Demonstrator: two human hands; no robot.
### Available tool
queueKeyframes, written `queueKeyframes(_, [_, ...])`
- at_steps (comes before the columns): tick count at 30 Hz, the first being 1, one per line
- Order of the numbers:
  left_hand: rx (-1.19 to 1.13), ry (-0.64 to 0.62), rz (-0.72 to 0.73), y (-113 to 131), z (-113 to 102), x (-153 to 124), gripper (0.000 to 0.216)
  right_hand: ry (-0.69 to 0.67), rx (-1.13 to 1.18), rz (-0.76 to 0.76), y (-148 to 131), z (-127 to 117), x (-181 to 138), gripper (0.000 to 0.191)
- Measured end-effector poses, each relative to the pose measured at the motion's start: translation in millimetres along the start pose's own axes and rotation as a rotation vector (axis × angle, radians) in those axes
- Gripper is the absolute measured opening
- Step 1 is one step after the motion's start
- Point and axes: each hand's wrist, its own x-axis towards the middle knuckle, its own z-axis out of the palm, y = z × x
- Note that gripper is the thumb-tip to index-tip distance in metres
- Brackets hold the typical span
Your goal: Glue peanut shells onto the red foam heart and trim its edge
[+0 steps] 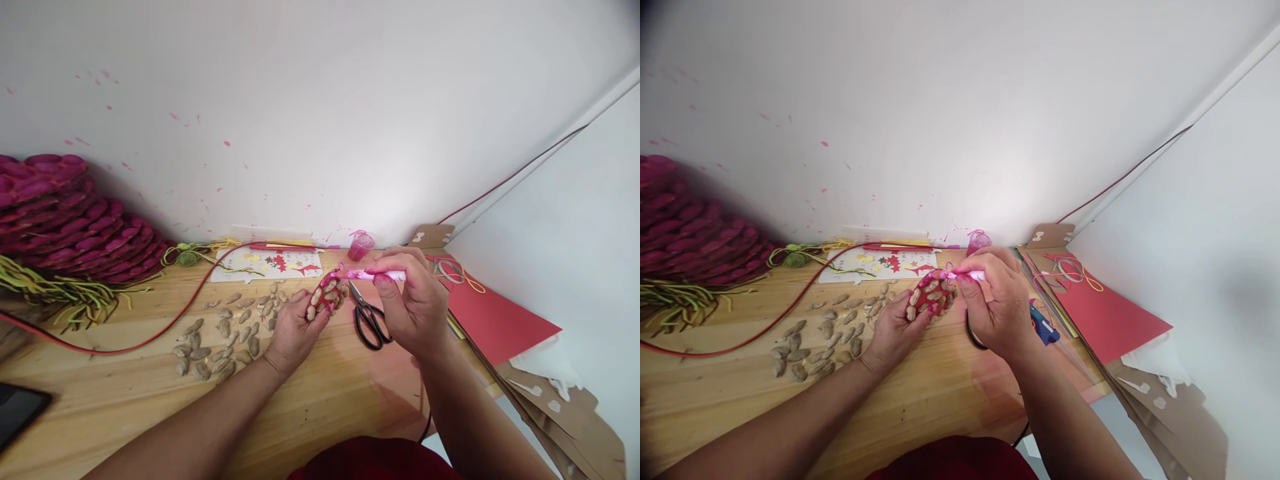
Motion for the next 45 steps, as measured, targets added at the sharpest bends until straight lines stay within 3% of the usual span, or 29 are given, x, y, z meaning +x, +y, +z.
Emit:
queueKeyframes(24, [0.013,0.006,0.030,1,0,0,0.019,0.010,0.013,0.006,3,-1,1,0.011])
queueKeyframes(35, [0.030,0.010,0.050,-2,1,-1,0.018,0.022,0.095,0.103,8,2,-4,0.013])
queueKeyframes(45, [-0.063,-0.016,-0.017,-4,1,-1,0.019,0.059,0.080,0.124,12,2,-8,0.013])
